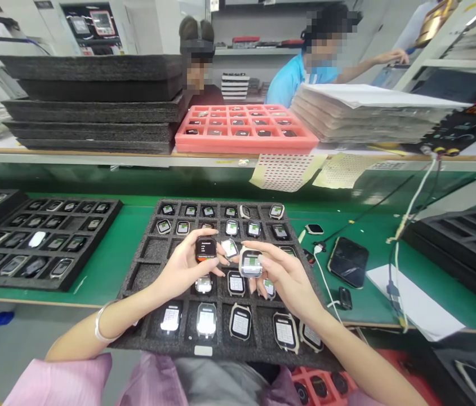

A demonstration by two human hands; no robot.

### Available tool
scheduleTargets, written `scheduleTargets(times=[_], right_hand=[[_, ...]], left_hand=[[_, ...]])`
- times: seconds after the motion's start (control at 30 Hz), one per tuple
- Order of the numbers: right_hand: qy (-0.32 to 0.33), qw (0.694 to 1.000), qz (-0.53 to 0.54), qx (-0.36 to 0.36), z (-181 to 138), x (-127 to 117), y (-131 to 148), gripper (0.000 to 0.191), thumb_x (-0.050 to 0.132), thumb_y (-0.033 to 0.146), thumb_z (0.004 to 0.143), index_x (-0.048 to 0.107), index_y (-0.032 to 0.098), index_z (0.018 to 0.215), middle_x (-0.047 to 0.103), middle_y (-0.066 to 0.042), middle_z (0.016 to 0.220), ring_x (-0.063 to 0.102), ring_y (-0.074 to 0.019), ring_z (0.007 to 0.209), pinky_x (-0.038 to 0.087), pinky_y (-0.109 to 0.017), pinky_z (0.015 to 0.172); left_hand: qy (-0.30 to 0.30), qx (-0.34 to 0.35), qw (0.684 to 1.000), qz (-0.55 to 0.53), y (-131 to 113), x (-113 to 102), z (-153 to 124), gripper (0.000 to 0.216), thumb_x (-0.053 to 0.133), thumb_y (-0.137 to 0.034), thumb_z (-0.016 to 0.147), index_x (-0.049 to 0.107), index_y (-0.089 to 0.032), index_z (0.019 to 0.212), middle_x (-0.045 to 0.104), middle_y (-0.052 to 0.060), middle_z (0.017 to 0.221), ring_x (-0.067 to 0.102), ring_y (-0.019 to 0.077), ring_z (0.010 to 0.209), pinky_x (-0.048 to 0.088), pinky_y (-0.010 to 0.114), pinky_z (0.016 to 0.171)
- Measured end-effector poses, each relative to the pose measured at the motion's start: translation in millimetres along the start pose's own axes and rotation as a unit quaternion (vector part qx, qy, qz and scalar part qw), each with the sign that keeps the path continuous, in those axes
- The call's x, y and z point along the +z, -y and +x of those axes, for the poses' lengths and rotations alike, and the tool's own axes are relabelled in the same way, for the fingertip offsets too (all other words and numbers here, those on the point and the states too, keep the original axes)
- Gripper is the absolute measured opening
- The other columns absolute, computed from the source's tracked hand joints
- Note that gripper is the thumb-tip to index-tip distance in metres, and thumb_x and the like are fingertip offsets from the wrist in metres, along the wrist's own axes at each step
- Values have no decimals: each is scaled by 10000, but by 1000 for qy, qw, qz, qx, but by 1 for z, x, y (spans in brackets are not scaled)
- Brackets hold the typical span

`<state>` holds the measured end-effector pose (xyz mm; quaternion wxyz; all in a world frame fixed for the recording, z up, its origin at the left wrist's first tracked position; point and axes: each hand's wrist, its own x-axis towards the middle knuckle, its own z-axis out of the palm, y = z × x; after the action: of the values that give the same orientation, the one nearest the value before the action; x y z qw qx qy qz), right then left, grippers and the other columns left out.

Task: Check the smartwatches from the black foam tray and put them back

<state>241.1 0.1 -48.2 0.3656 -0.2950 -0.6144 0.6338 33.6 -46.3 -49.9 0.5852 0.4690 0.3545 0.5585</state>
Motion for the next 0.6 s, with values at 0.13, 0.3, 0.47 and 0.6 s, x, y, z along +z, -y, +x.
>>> scheduleTargets(times=[0.13, 0.3, 0.47, 0.6], right_hand=[[-28, 999, -39, 2, -2, 4, 1, 291, 599, 316, 872, 617, 191, 1134, 643, -17, 643, 541, -113, 435, 387, -195, 352], [25, 1000, -8, -2, -3, 0, -4, 317, 542, 301, 901, 594, 198, 1197, 681, -49, 735, 609, -150, 517, 456, -217, 396], [73, 996, 44, -1, -4, -2, -5, 411, 575, 209, 865, 543, 235, 1274, 677, -95, 1041, 661, -187, 670, 512, -245, 456], [83, 996, 38, -5, -6, 1, -2, 482, 622, 179, 845, 506, 256, 1306, 654, -98, 1106, 668, -188, 732, 533, -244, 500]], left_hand=[[8, 11, 1000, 0, -1, 0, -1, 420, 643, -140, 770, 474, -181, 1151, 602, 64, 958, 622, 202, 864, 586, 340, 698], [-10, 15, 1000, 9, 0, -1, 0, 299, 596, -247, 847, 483, -168, 1113, 593, 61, 903, 628, 189, 795, 585, 303, 604], [-26, 14, 999, 22, 3, -4, 3, 245, 566, -265, 868, 491, -159, 1077, 597, 43, 816, 615, 162, 689, 555, 249, 499], [-15, 21, 1000, -13, 4, -6, 2, 384, 605, -113, 759, 482, -166, 1119, 606, 56, 903, 617, 185, 796, 581, 295, 610]])
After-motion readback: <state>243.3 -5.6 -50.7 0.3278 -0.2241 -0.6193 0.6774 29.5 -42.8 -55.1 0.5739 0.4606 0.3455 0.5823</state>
